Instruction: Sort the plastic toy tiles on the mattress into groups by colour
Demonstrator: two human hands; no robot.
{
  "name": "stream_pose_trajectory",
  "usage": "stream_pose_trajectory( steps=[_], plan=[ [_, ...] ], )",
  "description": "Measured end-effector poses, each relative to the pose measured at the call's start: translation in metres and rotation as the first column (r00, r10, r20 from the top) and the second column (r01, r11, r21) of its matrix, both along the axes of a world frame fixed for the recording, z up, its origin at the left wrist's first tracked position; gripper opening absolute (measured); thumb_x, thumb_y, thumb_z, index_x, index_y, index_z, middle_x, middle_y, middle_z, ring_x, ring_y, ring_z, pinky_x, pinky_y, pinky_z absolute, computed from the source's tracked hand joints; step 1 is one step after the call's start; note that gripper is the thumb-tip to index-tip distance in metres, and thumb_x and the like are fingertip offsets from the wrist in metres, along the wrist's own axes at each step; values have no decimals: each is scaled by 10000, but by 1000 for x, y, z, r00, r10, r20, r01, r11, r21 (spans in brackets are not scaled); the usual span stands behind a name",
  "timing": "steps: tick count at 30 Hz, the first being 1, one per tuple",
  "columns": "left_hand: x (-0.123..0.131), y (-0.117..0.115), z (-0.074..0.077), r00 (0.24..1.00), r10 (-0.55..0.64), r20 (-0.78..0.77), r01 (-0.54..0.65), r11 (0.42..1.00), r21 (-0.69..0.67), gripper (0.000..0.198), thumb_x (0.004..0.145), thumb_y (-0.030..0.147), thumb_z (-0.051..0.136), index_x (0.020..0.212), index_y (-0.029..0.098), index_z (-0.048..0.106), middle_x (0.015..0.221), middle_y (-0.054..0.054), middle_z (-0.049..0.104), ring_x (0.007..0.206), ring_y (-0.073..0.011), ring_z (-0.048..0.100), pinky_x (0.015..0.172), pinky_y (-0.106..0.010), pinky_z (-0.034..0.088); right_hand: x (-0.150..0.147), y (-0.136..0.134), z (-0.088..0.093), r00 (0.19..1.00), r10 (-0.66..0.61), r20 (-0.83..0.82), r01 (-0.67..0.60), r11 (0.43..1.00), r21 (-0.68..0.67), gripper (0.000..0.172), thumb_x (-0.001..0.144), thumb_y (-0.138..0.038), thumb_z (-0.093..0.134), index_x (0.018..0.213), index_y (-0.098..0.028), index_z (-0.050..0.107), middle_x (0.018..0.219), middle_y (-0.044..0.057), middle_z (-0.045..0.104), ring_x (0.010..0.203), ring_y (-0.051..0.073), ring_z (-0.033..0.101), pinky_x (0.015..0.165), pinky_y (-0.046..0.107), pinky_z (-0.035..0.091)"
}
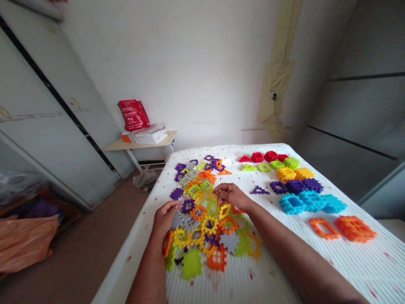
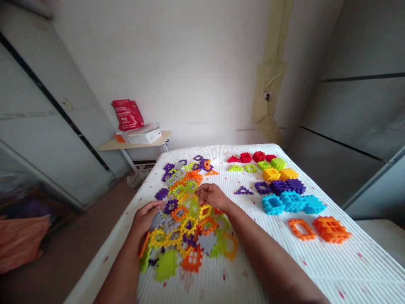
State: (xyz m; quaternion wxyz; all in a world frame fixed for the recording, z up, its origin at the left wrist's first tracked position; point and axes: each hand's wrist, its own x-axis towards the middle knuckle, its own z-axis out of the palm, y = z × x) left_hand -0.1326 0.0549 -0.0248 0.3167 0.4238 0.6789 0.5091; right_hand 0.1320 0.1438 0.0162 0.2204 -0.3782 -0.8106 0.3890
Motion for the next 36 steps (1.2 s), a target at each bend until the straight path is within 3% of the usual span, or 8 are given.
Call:
stream_pose_trajectory(
  steps=[3, 6, 9, 12, 16, 23, 29, 36],
  plan=[
    [0, 1, -1, 1000, 3, -10, -3, 1000, -12, 473, 583, 497, 647, 890, 142, 704, 798, -76, 734, 730, -216, 659, 636, -277, 482, -5, -3, 2, 998, 54, 20, -54, 998, -24, 301, 876, -276, 398, 1028, -125, 611, 662, 26, 696, 476, 102, 592, 485, 203, 460],
    [-1, 2, -2, 1000, 11, -16, -12, 1000, -11, 488, 567, 513, 651, 877, 140, 706, 794, -77, 733, 720, -215, 656, 634, -278, 481, -11, -3, 2, 995, 16, 96, -18, 999, 28, 266, 877, -243, 415, 1015, -152, 623, 676, 16, 697, 519, 114, 615, 528, 213, 469],
    [-2, 3, -4, 1000, 7, -11, -7, 1000, -1, 481, 569, 504, 654, 878, 139, 705, 797, -79, 732, 726, -213, 655, 632, -275, 477, -15, 2, 1, 970, -144, 196, 110, 978, 176, 265, 871, -178, 416, 1035, -173, 624, 889, 65, 703, 800, 170, 654, 710, 266, 478],
    [-3, 3, -5, 1000, -6, 6, 6, 1000, -2, 473, 590, 489, 643, 899, 135, 699, 809, -84, 733, 715, -209, 654, 613, -271, 471, -17, 5, 1, 916, -255, 311, 157, 938, 308, 243, 818, -184, 526, 1040, -184, 626, 1069, 105, 652, 1017, 239, 584, 842, 332, 439],
    [-1, 2, -2, 1000, 2, 8, -2, 1000, -9, 463, 597, 473, 633, 906, 134, 696, 808, -85, 733, 716, -212, 654, 611, -274, 469, -21, 2, 0, 847, -285, 449, 104, 917, 386, 358, 731, -300, 673, 1056, -164, 607, 1059, 138, 631, 1012, 281, 560, 822, 365, 450],
    [3, 0, 5, 1000, 16, -17, -17, 999, -32, 493, 549, 514, 649, 865, 141, 707, 788, -83, 733, 747, -227, 660, 634, -281, 488, -26, -3, 0, 802, -281, 527, 28, 899, 437, 377, 744, -361, 657, 1072, -190, 582, 1056, 114, 621, 990, 257, 572, 787, 343, 454],
    [-2, 1, 5, 998, 10, -54, -13, 999, -47, 448, 572, 508, 633, 872, 184, 705, 804, -51, 741, 849, -236, 660, 725, -282, 497, -17, -4, 14, 788, -333, 518, 56, 876, 478, 447, 767, -415, 635, 1140, -184, 551, 1077, 115, 623, 979, 252, 586, 827, 367, 430],
    [-1, 3, 16, 993, 49, -110, -60, 994, -96, 370, 485, 532, 661, 728, 259, 716, 774, 13, 744, 893, -264, 645, 768, -297, 498, 6, -1, 32, 792, -355, 496, 83, 869, 488, 436, 761, -458, 643, 1124, -223, 586, 1041, 71, 659, 953, 221, 610, 780, 304, 451]
  ],
)
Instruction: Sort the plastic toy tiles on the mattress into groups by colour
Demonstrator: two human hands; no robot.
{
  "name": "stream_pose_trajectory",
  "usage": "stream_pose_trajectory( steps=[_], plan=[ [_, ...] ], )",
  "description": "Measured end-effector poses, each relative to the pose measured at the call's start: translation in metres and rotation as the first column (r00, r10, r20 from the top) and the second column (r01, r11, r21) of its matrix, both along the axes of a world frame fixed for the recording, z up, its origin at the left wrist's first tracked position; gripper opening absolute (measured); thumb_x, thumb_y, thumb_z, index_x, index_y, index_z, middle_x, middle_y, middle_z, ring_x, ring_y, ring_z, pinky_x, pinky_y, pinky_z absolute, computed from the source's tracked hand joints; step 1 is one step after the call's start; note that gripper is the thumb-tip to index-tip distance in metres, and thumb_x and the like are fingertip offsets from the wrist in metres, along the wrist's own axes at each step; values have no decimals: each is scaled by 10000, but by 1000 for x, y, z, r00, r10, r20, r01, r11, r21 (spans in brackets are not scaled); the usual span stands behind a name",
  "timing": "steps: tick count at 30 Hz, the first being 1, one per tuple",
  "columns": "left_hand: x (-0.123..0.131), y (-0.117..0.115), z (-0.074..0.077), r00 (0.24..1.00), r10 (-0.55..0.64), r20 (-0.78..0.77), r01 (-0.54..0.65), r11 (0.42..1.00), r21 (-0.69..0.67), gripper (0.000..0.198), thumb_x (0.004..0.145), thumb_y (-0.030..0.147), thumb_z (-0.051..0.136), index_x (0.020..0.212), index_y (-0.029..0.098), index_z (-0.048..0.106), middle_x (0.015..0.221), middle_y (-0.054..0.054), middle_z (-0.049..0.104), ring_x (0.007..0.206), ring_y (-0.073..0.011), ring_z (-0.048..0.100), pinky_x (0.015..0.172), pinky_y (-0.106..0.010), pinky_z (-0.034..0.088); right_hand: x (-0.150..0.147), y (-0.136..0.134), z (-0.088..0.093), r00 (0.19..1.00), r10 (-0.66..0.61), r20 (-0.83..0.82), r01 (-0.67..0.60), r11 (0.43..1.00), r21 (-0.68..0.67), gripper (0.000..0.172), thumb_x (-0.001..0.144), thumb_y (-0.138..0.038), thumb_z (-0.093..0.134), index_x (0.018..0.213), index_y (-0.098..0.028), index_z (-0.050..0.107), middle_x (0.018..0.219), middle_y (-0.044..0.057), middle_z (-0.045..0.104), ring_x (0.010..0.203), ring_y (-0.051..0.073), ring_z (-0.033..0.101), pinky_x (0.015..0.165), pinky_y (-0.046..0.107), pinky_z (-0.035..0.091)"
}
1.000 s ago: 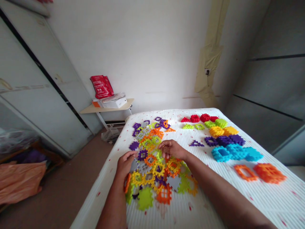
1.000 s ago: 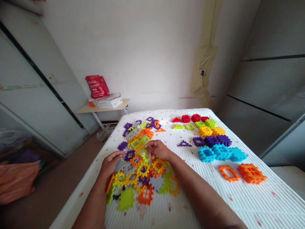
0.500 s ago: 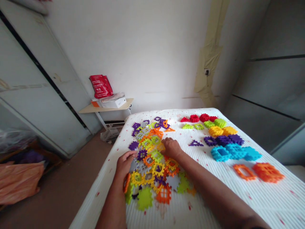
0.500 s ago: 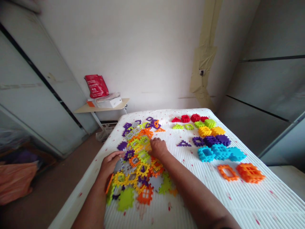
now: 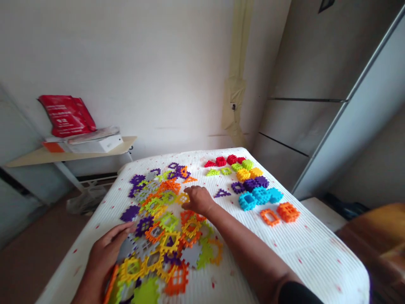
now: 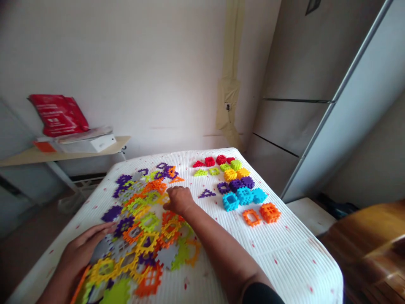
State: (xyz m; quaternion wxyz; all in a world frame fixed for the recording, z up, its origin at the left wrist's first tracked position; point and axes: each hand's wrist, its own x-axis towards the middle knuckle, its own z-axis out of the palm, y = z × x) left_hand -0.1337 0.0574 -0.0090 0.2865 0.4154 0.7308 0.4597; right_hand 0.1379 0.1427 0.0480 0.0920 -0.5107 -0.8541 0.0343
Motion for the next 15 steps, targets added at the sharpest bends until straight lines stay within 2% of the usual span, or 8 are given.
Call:
stream_pose_trajectory(
  steps=[3, 6, 11, 15],
  plan=[
    [-1, 1, 0, 1000, 11, -26, -12, 999, -44, 346, 481, 560, 644, 714, 314, 714, 783, 54, 742, 925, -276, 635, 793, -328, 490, 27, 8, 14, 996, -80, -32, 81, 996, 43, 442, 786, -466, 620, 1158, -232, 574, 1086, 64, 652, 979, 213, 605, 799, 283, 446],
    [-3, 3, -1, 998, 21, -56, -24, 998, -59, 321, 483, 574, 629, 692, 346, 714, 775, 71, 740, 941, -290, 630, 812, -351, 484, 71, 21, 29, 971, -235, -37, 237, 968, 78, 444, 813, -443, 594, 1184, -201, 563, 1104, 94, 646, 998, 232, 599, 814, 294, 441],
    [-3, 4, 0, 995, 38, -88, -46, 996, -80, 337, 465, 580, 646, 681, 333, 724, 783, 65, 740, 937, -304, 629, 819, -362, 489, 154, 44, 38, 837, -547, 29, 542, 835, 95, 428, 832, -389, 564, 1181, -142, 571, 1071, 157, 648, 983, 276, 608, 776, 332, 455],
    [-3, 2, -3, 996, 25, -85, -34, 994, -107, 331, 541, 616, 619, 735, 366, 714, 818, 105, 736, 951, -279, 634, 823, -361, 489, 193, 58, 31, 753, -651, 92, 647, 759, 71, 367, 816, -408, 587, 1105, -183, 621, 1072, 127, 655, 978, 249, 617, 742, 299, 465]
  ],
)
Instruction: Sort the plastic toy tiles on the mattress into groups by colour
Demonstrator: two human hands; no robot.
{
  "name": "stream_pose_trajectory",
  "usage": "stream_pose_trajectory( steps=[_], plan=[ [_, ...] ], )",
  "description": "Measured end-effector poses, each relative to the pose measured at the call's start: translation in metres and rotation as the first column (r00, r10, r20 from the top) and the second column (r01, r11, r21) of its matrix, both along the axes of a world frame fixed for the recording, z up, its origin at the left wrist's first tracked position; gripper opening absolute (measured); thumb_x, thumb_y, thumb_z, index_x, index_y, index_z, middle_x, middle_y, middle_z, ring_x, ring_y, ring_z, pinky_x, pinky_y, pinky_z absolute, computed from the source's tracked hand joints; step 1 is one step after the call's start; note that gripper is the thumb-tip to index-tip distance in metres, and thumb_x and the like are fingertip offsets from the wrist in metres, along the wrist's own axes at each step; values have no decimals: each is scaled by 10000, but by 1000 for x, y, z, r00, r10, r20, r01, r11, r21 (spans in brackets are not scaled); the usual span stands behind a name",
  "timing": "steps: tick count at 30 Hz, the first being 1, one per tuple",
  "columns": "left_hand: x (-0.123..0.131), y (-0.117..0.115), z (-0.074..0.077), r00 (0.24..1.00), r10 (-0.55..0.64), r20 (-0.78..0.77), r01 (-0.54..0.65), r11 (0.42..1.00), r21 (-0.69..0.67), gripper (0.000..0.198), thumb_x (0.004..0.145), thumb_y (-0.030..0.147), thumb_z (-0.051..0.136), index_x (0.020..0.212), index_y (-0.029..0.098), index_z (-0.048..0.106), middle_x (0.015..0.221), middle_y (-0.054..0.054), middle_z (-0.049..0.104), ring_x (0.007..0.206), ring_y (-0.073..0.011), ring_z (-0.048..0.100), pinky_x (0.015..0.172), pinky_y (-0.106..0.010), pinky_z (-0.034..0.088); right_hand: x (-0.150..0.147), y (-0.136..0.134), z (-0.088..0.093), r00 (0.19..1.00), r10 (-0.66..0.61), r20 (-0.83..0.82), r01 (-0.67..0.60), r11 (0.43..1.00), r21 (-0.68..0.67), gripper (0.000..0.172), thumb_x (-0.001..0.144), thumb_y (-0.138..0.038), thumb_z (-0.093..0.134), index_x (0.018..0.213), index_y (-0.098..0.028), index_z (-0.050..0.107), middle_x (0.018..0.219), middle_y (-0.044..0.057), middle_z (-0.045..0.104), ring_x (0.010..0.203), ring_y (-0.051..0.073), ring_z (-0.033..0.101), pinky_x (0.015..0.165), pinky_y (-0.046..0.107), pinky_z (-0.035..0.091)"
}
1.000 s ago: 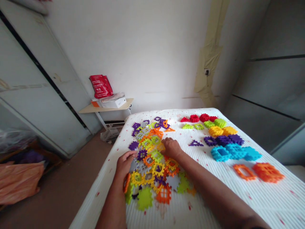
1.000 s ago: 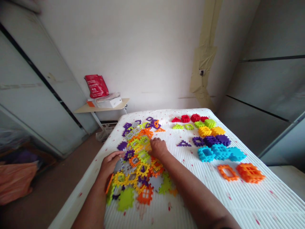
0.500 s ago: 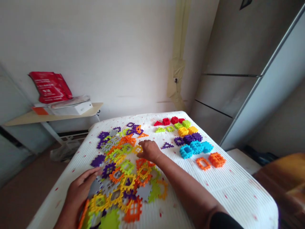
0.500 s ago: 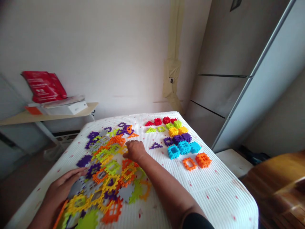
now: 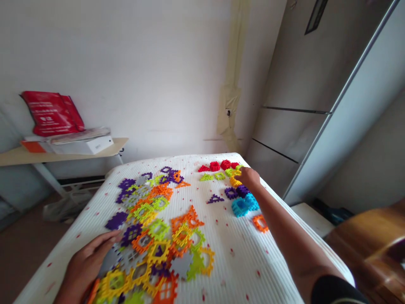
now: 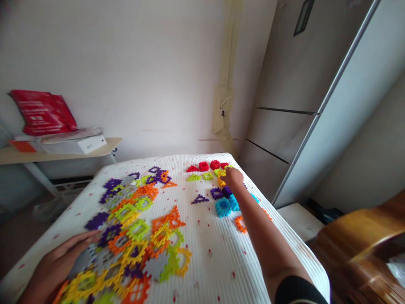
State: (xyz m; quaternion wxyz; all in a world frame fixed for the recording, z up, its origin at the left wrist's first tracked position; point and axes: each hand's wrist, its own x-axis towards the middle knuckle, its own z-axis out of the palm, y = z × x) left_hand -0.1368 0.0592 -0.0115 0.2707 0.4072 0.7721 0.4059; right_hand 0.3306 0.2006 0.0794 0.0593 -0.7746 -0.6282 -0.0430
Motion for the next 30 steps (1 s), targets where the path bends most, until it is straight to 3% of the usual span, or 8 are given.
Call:
stream_pose_trajectory(
  steps=[3, 11, 22, 27, 30],
  plan=[
    [1, -1, -1, 1000, 16, 17, -16, 1000, -11, 329, 580, 626, 612, 780, 382, 707, 829, 117, 734, 953, -270, 639, 801, -357, 500, 8, 5, -7, 1000, -22, 8, 22, 999, -29, 362, 804, -415, 602, 1084, -186, 632, 1083, 124, 653, 976, 245, 620, 725, 291, 468],
    [2, -2, 1, 998, 29, 64, -29, 1000, -11, 344, 503, 593, 667, 750, 358, 715, 812, 89, 738, 912, -285, 650, 743, -332, 519, 9, 11, -16, 1000, -22, 22, 24, 998, -60, 384, 795, -434, 605, 1089, -189, 635, 1081, 123, 656, 991, 245, 619, 716, 287, 473],
    [5, -2, 4, 998, 7, 56, -11, 998, 67, 349, 484, 559, 667, 715, 303, 722, 747, 35, 741, 864, -280, 658, 722, -326, 516, 7, 10, -18, 999, -7, 46, 11, 997, -77, 368, 801, -411, 599, 1082, -176, 638, 1068, 133, 658, 964, 253, 630, 685, 287, 474],
    [14, -7, 9, 993, -37, 110, 19, 988, 156, 346, 524, 486, 652, 734, 220, 715, 760, -28, 741, 818, -246, 666, 729, -294, 507, -2, 1, 1, 996, 80, 46, -78, 996, -54, 386, 826, -382, 578, 1114, -128, 618, 1083, 179, 639, 1001, 296, 610, 731, 336, 470],
    [13, -9, 6, 989, -55, 140, 29, 984, 178, 393, 564, 480, 644, 817, 188, 710, 792, -49, 741, 789, -234, 668, 697, -293, 505, -22, -12, 5, 973, 228, 18, -229, 971, 70, 415, 831, -388, 566, 1158, -135, 599, 1062, 159, 654, 962, 290, 623, 755, 350, 470]
  ],
)
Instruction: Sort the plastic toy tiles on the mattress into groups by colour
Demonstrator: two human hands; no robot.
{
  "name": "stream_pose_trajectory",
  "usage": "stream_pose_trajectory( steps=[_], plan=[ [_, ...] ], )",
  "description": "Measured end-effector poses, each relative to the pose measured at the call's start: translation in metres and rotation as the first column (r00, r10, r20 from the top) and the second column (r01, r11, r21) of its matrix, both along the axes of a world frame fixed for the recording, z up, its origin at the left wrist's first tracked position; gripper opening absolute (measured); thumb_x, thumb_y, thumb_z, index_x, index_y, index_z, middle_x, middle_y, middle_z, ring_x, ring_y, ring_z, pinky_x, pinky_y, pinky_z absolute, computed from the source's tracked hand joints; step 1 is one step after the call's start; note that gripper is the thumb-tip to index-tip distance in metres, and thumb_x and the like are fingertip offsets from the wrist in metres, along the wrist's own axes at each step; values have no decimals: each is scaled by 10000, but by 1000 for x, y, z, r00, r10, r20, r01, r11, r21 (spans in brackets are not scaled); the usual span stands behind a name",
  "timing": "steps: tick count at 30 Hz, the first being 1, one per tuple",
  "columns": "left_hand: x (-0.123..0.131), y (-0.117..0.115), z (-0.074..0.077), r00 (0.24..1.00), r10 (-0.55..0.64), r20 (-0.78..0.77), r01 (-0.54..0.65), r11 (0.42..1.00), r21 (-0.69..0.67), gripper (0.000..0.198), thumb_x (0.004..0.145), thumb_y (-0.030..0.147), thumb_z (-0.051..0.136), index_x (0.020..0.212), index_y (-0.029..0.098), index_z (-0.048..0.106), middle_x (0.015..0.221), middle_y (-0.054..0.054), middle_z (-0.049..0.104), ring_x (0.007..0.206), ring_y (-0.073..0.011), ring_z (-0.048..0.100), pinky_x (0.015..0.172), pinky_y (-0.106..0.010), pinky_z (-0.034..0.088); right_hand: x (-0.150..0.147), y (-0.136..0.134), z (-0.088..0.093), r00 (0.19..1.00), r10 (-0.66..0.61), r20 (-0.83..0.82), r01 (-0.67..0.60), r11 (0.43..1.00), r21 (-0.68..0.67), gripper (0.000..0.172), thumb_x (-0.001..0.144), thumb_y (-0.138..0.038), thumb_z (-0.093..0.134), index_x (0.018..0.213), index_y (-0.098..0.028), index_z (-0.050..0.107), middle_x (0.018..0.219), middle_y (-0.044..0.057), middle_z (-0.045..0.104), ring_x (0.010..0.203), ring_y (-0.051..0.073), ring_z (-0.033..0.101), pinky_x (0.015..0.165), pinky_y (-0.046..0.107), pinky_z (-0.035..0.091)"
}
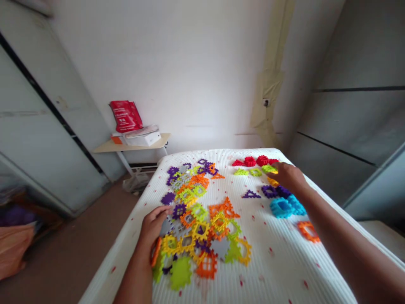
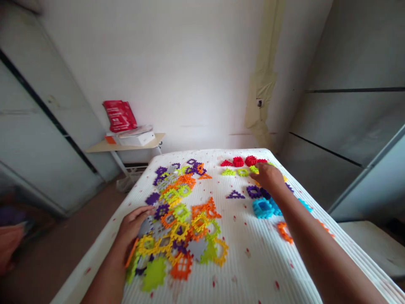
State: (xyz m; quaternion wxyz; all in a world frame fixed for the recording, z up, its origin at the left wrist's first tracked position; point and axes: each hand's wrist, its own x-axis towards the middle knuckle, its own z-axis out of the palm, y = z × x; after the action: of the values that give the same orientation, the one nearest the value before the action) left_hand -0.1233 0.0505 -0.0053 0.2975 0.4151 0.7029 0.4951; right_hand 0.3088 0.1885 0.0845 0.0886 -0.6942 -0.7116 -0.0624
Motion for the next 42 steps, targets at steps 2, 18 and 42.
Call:
stream_pose_trajectory(
  steps=[2, 18, 42],
  plan=[
    [-1, -2, -2, 999, -5, 38, 5, 1000, 19, 431, 593, 485, 635, 878, 169, 700, 804, -60, 740, 772, -229, 668, 679, -292, 503, -22, -16, -6, 977, 194, -88, -190, 981, 46, 384, 824, -361, 572, 1153, -167, 608, 1022, 115, 678, 907, 253, 641, 769, 329, 474],
    [35, 30, 32, 525, -286, -802, 206, 957, -207, 301, 747, 198, 524, 946, 273, 737, 1276, -65, 551, 1161, -273, 469, 970, -399, 375, -119, -89, -81, 706, 632, -320, -669, 744, -5, 335, 916, -379, 440, 1150, -180, 575, 1112, 113, 617, 1025, 253, 535, 873, 372, 425],
    [26, 52, 20, 931, -62, -359, 135, 974, 181, 318, 695, 236, 535, 963, 196, 700, 1093, -69, 655, 1081, -233, 559, 1006, -368, 367, -101, -137, -88, 171, 910, -378, -889, 308, 339, 489, 890, -462, 480, 1266, -149, 482, 1286, 181, 490, 1169, 273, 468, 963, 450, 420]
  ],
)
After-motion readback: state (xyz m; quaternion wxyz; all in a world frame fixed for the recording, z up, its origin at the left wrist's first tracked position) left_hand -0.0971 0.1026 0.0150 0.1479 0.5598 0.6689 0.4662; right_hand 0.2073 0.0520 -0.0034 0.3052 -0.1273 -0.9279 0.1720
